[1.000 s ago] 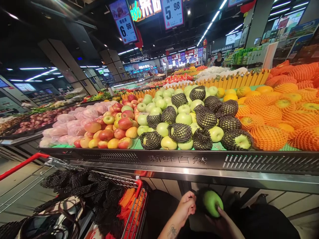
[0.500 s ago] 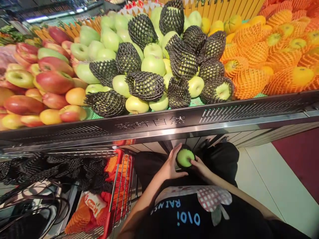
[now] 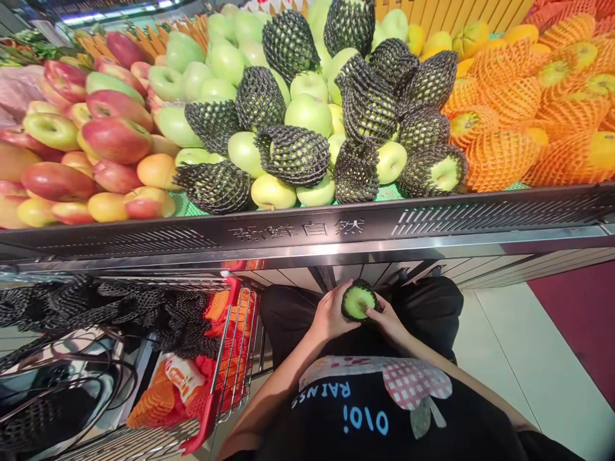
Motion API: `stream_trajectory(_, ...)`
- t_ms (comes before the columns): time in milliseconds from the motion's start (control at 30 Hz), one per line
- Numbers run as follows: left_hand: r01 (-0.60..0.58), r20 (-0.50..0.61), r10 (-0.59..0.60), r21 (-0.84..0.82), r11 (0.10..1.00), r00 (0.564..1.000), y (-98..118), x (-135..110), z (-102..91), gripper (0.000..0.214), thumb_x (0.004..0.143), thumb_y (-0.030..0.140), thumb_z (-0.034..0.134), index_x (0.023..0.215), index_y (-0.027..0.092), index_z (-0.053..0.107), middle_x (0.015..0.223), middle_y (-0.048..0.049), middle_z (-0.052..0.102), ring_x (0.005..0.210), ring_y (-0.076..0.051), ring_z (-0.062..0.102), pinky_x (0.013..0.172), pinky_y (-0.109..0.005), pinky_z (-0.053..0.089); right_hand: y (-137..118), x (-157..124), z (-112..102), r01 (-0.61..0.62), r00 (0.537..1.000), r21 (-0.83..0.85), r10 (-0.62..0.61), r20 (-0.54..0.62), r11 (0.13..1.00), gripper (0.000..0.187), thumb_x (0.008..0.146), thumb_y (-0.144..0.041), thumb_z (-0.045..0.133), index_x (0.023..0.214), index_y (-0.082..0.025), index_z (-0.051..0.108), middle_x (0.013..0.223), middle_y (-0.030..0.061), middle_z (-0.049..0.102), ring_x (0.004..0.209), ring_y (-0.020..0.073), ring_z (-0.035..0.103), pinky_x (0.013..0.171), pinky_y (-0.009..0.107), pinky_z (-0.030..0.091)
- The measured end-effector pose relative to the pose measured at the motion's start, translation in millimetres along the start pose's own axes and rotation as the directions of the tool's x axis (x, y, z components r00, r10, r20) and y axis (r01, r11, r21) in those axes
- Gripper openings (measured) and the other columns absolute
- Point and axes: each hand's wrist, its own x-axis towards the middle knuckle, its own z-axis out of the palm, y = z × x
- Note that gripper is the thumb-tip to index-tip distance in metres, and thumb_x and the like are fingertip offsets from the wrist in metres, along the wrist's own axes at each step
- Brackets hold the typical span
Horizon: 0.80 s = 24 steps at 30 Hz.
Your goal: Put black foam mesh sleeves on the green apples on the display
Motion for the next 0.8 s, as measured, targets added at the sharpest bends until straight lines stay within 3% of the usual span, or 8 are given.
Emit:
stream_trajectory(133, -0.067, -0.198, 0.066, 0.003, 0.998, 0.978, -11, -6, -0.3, 0.103, 0.047, 0.034, 0.088, 0.136, 0.026, 0.038, 0.127, -0.0126, 0.062, 0.114, -0.035, 0.063, 0.097, -0.050, 0.053, -6, -1, 3, -0.026, 0.992, 0.031, 0.022, 0.124, 0.999, 0.068, 0.067, -0.073, 0.067, 0.117, -0.027, 0.067, 0.123, 0.0077, 0.071, 0.121, 0.0324, 0.058, 0.104, 0.049, 0.040)
stream_trajectory(200, -0.124, -0.377, 0.111, -0.010, 0.992, 0.920, -11, -4, -17.8, 0.104, 0.046, 0.046, 0.087, 0.135, 0.027, 0.036, 0.125, -0.0133, 0.060, 0.113, -0.036, 0.063, 0.096, -0.050, 0.053, -11, 0, 3, -0.054, 0.981, 0.039, 0.046, 0.188, 0.998, 0.074, 0.075, -0.081, 0.049, 0.125, -0.028, 0.062, 0.130, 0.0091, 0.067, 0.128, 0.0322, 0.054, 0.106, 0.050, 0.037)
stream_trajectory(267, -0.084, -0.599, 0.079, 0.020, 0.996, 0.797, -4, 4, -51.1, 0.107, 0.047, 0.059, 0.081, 0.136, 0.027, 0.032, 0.125, -0.0136, 0.056, 0.115, -0.036, 0.060, 0.100, -0.051, 0.050, -13, 3, -2, -0.107, 0.969, 0.030, 0.098, 0.229, 0.994, 0.079, 0.077, -0.083, 0.040, 0.132, -0.028, 0.058, 0.135, 0.0113, 0.064, 0.132, 0.0325, 0.050, 0.108, 0.051, 0.033)
stream_trajectory(400, 0.209, -0.908, 0.132, 0.230, 0.951, 0.397, 16, 30, -152.5, 0.099, 0.060, 0.062, 0.068, 0.138, 0.020, 0.025, 0.131, -0.0144, 0.042, 0.128, -0.035, 0.047, 0.112, -0.047, 0.036, -6, 17, -14, -0.182, 0.960, 0.008, 0.176, 0.216, 0.983, 0.082, 0.074, -0.085, 0.041, 0.129, -0.028, 0.061, 0.136, 0.0141, 0.063, 0.131, 0.0355, 0.051, 0.108, 0.055, 0.031)
stream_trajectory(500, 0.291, -0.944, 0.223, 0.290, 0.912, 0.243, 13, 53, -231.0, 0.084, 0.071, 0.052, 0.061, 0.136, 0.016, 0.023, 0.134, -0.0145, 0.036, 0.130, -0.030, 0.043, 0.114, -0.042, 0.034, 2, 24, -17, -0.189, 0.952, -0.028, 0.190, 0.241, 0.982, 0.081, 0.071, -0.086, 0.043, 0.127, -0.031, 0.062, 0.136, 0.0131, 0.063, 0.132, 0.0362, 0.050, 0.108, 0.056, 0.029)
stream_trajectory(567, 0.351, -0.952, 0.185, 0.264, 0.898, 0.244, 2, 68, -271.8, 0.079, 0.073, 0.047, 0.063, 0.134, 0.016, 0.024, 0.132, -0.0137, 0.041, 0.124, -0.026, 0.048, 0.111, -0.039, 0.037, 4, 26, -17, -0.178, 0.944, -0.053, 0.185, 0.272, 0.983, 0.079, 0.073, -0.085, 0.041, 0.129, -0.033, 0.060, 0.138, 0.0123, 0.062, 0.133, 0.0354, 0.049, 0.108, 0.055, 0.028)
stream_trajectory(633, 0.429, -0.947, 0.118, 0.244, 0.870, 0.300, -11, 81, -300.3, 0.078, 0.068, 0.043, 0.071, 0.130, 0.016, 0.031, 0.128, -0.0132, 0.046, 0.120, -0.026, 0.051, 0.108, -0.040, 0.040, 6, 28, -17, -0.173, 0.932, -0.085, 0.191, 0.308, 0.981, 0.080, 0.072, -0.086, 0.042, 0.130, -0.034, 0.059, 0.139, 0.0126, 0.061, 0.133, 0.0360, 0.049, 0.108, 0.055, 0.029)
stream_trajectory(800, 0.441, -0.784, 0.087, 0.433, 0.786, 0.615, -32, 101, -329.1, 0.080, 0.055, 0.035, 0.082, 0.124, 0.017, 0.046, 0.123, -0.0121, 0.054, 0.120, -0.032, 0.049, 0.107, -0.045, 0.039, 4, 35, -23, -0.192, 0.923, -0.111, 0.218, 0.316, 0.975, 0.089, 0.058, -0.091, 0.051, 0.125, -0.033, 0.064, 0.137, 0.0154, 0.062, 0.130, 0.0407, 0.051, 0.106, 0.058, 0.031)
